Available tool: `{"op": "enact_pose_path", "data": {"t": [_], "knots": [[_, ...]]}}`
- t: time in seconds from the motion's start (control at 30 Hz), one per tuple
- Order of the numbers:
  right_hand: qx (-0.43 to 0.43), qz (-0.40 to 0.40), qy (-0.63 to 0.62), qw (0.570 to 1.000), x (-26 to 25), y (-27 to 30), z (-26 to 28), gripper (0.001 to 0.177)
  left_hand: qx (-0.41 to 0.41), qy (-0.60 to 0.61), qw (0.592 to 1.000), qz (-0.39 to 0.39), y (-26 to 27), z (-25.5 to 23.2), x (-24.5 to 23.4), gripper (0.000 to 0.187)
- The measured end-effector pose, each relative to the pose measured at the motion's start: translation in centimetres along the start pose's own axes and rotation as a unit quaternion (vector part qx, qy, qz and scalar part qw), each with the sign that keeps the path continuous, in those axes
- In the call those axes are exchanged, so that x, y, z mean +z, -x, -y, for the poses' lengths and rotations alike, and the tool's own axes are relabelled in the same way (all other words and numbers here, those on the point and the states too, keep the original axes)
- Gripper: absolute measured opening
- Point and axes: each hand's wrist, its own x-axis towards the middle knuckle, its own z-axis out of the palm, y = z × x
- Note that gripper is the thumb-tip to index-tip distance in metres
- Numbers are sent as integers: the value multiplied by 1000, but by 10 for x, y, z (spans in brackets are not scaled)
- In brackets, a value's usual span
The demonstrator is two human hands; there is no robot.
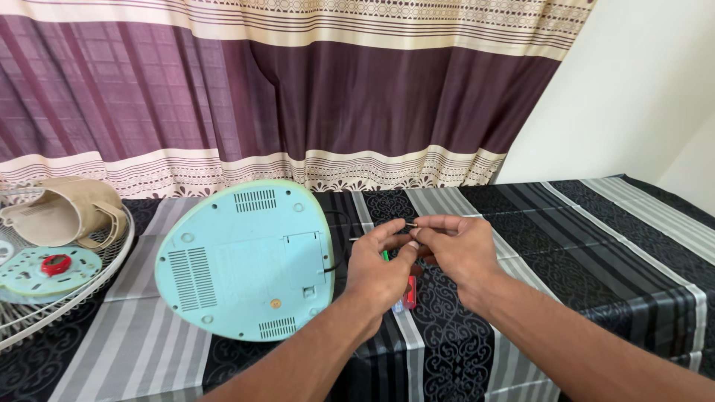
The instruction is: The person uses a screwdriver to remove screws from the back cover of a light blue electric fan. They unscrew multiple fasteners, set them aside, and detach the rear housing, exposing internal wiring and components.
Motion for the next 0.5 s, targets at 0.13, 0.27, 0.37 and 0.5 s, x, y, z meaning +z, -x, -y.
{"op": "enact_pose_path", "data": {"t": [0.13,0.27,0.37,0.5], "knots": [[40,20,-6,999,10,-21,-6,28,-20,18,1000,2,-22,5,-2,51],[106,66,-33,992,16,-42,-9,35,-79,0,997,9,-45,4,-10,56],[125,83,-37,988,23,-56,-16,36,-108,-2,994,1,-59,8,-13,58],[144,91,-32,985,31,-74,-32,38,-135,13,991,-13,-73,21,-13,61]]}}
